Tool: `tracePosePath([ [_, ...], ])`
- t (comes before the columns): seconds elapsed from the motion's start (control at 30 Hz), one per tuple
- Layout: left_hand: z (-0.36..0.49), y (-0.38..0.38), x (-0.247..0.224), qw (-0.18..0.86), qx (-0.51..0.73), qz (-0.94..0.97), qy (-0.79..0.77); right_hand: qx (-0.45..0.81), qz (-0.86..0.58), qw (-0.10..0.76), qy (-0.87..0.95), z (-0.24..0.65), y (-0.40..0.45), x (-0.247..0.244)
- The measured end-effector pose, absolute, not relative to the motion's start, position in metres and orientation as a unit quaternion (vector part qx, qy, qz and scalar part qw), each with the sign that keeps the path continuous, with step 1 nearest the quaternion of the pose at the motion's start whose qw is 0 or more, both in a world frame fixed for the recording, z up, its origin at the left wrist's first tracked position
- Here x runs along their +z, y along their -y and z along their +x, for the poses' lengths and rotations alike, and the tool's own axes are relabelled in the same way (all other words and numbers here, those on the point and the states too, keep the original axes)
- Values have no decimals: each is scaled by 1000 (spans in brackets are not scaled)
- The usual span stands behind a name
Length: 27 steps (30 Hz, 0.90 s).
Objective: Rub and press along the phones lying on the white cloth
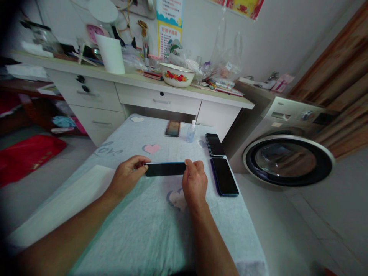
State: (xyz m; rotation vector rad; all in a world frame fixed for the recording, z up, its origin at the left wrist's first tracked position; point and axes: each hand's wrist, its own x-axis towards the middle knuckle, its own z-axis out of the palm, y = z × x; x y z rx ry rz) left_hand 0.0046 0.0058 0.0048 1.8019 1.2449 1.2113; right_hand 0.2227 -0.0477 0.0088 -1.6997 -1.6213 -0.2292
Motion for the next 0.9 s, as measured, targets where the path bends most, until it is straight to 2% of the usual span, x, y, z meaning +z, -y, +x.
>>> tracePosePath([
  [0.27, 5, -5, 6, 283, 459, 708, -457, -75, -639, 394, 656, 210, 50, 7],
  [0.9, 12, 7, 14, 279, 418, 747, -435, -20, -566, 385, 729, 184, 53, 8],
])
